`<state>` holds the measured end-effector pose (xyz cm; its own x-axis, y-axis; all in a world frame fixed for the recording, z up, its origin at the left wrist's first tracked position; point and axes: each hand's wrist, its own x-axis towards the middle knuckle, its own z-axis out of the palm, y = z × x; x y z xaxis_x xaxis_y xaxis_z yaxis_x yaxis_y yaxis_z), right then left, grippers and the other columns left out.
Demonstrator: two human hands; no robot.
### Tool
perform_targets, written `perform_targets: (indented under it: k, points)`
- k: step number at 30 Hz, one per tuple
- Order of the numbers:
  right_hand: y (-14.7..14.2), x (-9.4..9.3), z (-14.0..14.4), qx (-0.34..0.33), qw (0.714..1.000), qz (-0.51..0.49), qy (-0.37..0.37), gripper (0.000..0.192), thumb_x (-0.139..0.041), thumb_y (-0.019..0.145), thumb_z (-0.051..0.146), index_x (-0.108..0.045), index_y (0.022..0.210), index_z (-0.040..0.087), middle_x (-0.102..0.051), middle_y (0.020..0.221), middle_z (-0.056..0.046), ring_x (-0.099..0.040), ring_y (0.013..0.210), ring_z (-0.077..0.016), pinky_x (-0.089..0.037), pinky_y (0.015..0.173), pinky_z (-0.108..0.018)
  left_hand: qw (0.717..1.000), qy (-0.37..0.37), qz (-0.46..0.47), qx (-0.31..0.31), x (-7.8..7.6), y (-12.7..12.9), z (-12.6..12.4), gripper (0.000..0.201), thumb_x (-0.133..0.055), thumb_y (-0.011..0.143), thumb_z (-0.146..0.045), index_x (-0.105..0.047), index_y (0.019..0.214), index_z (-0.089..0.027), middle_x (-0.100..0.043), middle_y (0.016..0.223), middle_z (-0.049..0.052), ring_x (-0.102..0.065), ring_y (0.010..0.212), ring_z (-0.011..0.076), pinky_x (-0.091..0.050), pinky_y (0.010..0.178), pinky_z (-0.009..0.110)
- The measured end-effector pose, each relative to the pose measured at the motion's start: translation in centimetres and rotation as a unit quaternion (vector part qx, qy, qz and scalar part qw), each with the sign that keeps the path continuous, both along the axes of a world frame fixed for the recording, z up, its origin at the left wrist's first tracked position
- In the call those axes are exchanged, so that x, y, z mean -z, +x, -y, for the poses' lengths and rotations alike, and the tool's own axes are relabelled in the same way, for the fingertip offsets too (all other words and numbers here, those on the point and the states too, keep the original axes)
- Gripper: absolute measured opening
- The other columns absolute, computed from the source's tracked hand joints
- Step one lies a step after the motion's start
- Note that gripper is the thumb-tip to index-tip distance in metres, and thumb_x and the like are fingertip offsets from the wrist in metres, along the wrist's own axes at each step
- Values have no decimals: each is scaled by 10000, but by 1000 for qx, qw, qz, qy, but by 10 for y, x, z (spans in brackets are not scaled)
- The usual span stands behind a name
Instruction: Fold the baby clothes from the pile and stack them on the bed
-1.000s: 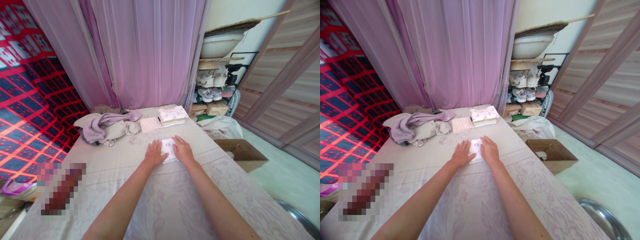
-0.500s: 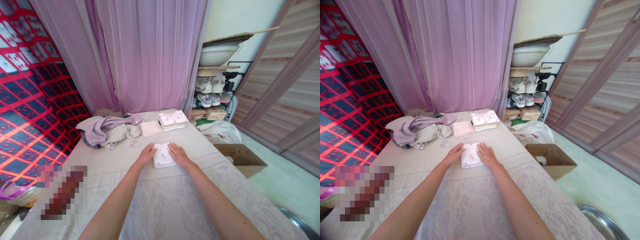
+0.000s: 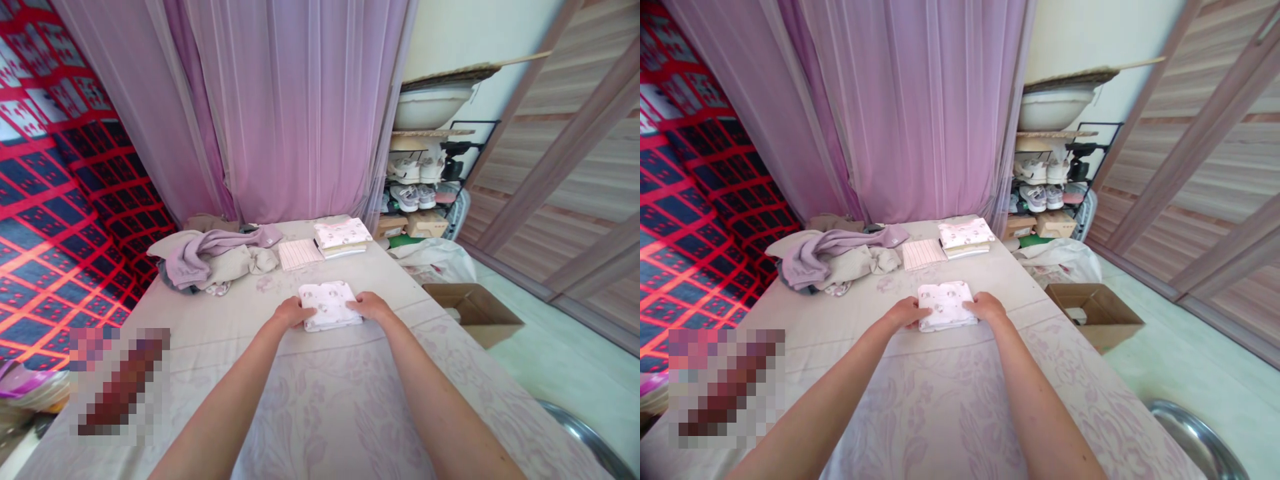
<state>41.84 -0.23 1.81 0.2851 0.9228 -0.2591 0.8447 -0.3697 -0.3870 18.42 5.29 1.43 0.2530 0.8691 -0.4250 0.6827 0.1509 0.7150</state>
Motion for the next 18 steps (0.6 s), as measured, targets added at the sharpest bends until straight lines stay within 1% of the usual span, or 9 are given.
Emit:
perform_targets:
  k: [2,4,6,7,9,11,14,16,18]
  points:
    - [-3,1,5,5,1000,1,18,297,-550,802,431,-705,842,182,-714,833,-61,-637,756,-189,-373,583,-247,1000,14,12,-4,2,-1,8,438,-744,648,-336,-625,1044,-192,-721,811,46,-675,679,195,-481,568,245]
    - [-7,4,12,14,999,-1,48,307,-522,829,427,-683,930,186,-709,910,-62,-631,816,-190,-373,607,-246,999,24,29,-11,4,-4,18,594,-726,668,-294,-528,1222,-212,-719,934,47,-676,708,178,-490,572,235]
    - [-10,9,17,33,995,-19,90,296,-501,851,407,-665,968,190,-704,930,-57,-626,840,-185,-379,636,-243,998,28,43,-20,7,-5,29,685,-689,706,-262,-418,1333,-209,-709,993,51,-671,716,166,-491,549,226]
    - [-11,11,19,46,992,-37,109,289,-499,856,396,-660,975,188,-703,924,-56,-625,837,-180,-384,649,-242,998,29,49,-26,8,-6,33,702,-669,724,-251,-378,1361,-203,-706,1009,53,-668,723,162,-490,538,221]
    - [-12,15,21,71,984,-103,125,294,-517,847,382,-656,999,172,-701,919,-63,-622,829,-177,-398,668,-241,997,31,58,-36,10,-5,39,698,-643,744,-224,-352,1377,-194,-702,1028,52,-664,752,156,-495,547,215]
    - [-11,16,21,83,975,-174,109,325,-532,833,376,-657,1027,148,-700,924,-74,-622,815,-176,-415,661,-240,996,37,66,-42,10,-4,42,683,-637,737,-177,-370,1366,-184,-699,1045,52,-664,811,158,-513,616,221]
    - [-11,12,21,83,965,-239,64,365,-532,818,370,-662,1062,132,-703,859,-66,-623,719,-170,-426,581,-236,995,51,72,-47,8,-3,45,677,-634,716,-117,-404,1350,-176,-674,1118,69,-647,953,180,-518,781,264]
    - [-12,9,23,111,952,-279,60,479,-549,800,369,-588,1217,136,-701,859,-62,-620,678,-173,-429,535,-237,993,88,65,-36,6,-4,50,728,-646,710,-134,-377,1384,-182,-603,1247,99,-604,1077,209,-496,882,303]
    - [-15,8,27,141,932,-325,83,659,-553,794,376,-407,1399,159,-696,909,-68,-623,685,-179,-442,519,-242,986,160,41,7,5,-6,59,799,-670,707,-194,-328,1428,-194,-461,1403,128,-515,1217,239,-444,986,337]
